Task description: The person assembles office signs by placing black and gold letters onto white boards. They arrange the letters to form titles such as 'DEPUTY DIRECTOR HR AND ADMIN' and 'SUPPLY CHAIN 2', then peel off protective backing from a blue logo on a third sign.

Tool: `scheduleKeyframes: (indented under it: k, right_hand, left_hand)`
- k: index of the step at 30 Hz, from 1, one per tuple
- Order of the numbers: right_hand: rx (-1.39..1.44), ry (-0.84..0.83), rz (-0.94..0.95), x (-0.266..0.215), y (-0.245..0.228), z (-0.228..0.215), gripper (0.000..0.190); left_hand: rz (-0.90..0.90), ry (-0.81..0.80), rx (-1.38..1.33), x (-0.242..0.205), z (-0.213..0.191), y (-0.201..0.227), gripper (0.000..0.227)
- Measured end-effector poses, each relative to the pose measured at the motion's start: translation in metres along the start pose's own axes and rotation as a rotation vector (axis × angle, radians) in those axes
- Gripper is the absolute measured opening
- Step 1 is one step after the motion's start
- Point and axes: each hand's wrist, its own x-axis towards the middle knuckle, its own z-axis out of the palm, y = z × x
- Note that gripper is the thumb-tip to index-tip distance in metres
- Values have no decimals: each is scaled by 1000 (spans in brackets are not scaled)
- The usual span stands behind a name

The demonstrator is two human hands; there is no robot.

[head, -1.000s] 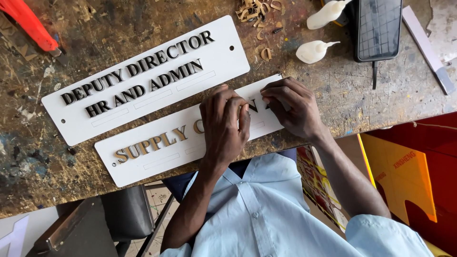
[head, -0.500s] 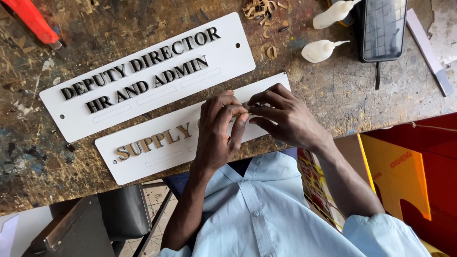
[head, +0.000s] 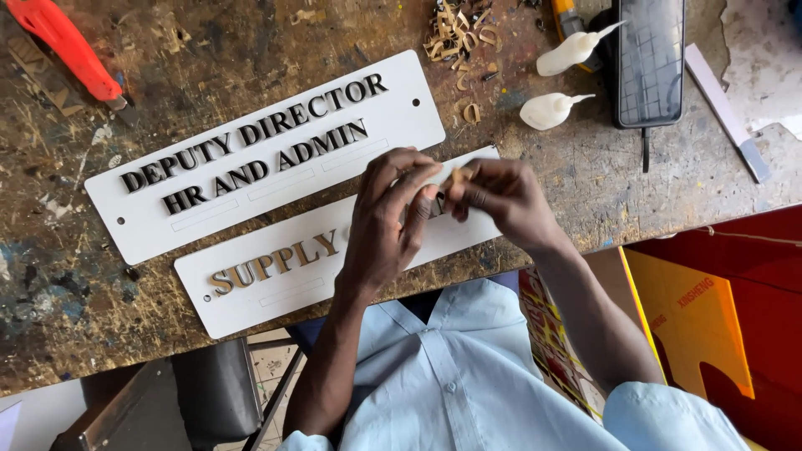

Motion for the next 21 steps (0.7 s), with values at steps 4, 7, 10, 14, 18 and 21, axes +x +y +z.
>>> scheduleKeyframes:
  k: [4,7,10,14,18,21]
  right_hand:
    - [630,216,67,32,-6,-3,35]
    - [670,202,47,41,-8,-3,56]
    - [475,197,-32,34,-2,-1,54]
    - [-189,228,-264,22,-3,-5,26]
    - [-778,-62,-437,10,-12,-7,18]
    - [-1113,-175,-540,4,-22,-1,15]
  left_hand:
    - [-48,-18,27,0,-10,-1,32]
    - [3,15,157,-10,-18,-3,28]
    - [-12,-4,244,-22,-23,-9,32]
    - [-19,-40,266,-33,-18,-19,29]
    - [11,-182,368,-39,-14,-25,34]
    - [43,-181,442,-41,-11,-29,32]
